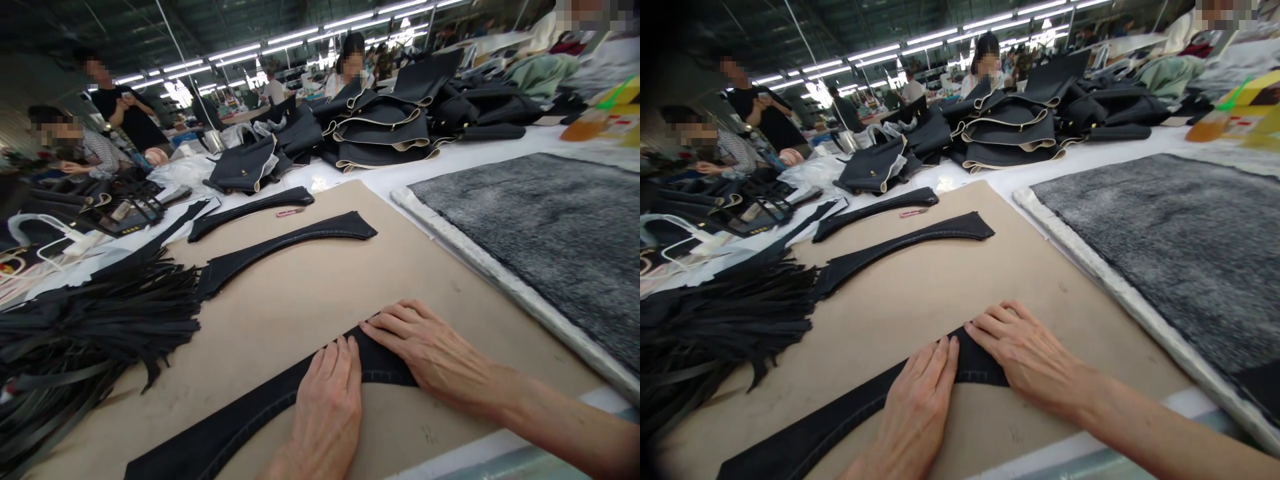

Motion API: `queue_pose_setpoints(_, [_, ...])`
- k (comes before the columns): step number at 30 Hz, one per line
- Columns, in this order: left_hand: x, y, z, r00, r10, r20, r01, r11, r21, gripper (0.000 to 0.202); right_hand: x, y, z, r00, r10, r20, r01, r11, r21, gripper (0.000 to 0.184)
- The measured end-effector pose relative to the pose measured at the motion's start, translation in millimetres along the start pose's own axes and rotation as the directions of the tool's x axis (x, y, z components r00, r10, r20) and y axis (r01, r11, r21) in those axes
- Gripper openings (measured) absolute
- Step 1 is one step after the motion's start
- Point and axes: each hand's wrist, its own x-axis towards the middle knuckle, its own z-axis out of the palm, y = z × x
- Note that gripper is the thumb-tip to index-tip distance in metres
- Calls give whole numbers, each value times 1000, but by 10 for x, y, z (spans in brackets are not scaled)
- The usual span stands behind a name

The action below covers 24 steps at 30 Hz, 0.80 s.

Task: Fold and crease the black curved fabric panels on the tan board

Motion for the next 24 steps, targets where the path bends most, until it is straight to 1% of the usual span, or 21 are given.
queue_pose_setpoints(2, [-40,6,-1,1000,-11,-16,10,1000,-13,47,39,-11,-9,1000,12,-21,-12,1000,-16,47])
queue_pose_setpoints(4, [-75,12,4,999,-26,-29,25,999,-27,47,78,-30,-6,999,-7,-33,6,1000,-6,49])
queue_pose_setpoints(6, [-96,17,11,998,-53,-23,52,996,-66,47,105,-58,13,999,-36,-14,36,999,40,50])
queue_pose_setpoints(8, [-92,16,16,995,-104,-6,103,986,-130,48,119,-83,41,999,-50,18,48,995,91,51])
queue_pose_setpoints(10, [-57,11,11,984,-172,37,176,963,-202,49,129,-98,65,999,-30,21,28,994,105,51])
queue_pose_setpoints(12, [-1,8,-9,965,-234,120,258,931,-259,45,138,-105,81,1000,-16,15,15,996,88,49])
queue_pose_setpoints(14, [52,12,-50,947,-250,200,297,920,-257,36,133,-113,100,999,-41,-4,41,998,41,46])
queue_pose_setpoints(15, [70,17,-79,948,-234,217,282,932,-229,34,120,-116,116,997,-74,-13,74,997,2,46])
queue_pose_setpoints(17, [88,26,-145,964,-166,208,197,971,-138,34,69,-108,172,989,-146,-39,141,984,-109,48])
queue_pose_setpoints(19, [91,26,-204,976,-86,199,103,992,-76,36,3,-59,262,978,-198,-65,180,959,-219,53])
queue_pose_setpoints(20, [90,20,-225,978,-63,199,78,994,-70,35,-25,-17,318,975,-208,-76,183,950,-252,55])
queue_pose_setpoints(22, [74,4,-243,977,-67,201,87,992,-94,33,-63,86,438,976,-204,-78,179,953,-243,60])
queue_pose_setpoints(24, [24,-9,-242,973,-126,193,154,978,-138,35,-83,177,543,982,-163,-94,148,977,-152,63])
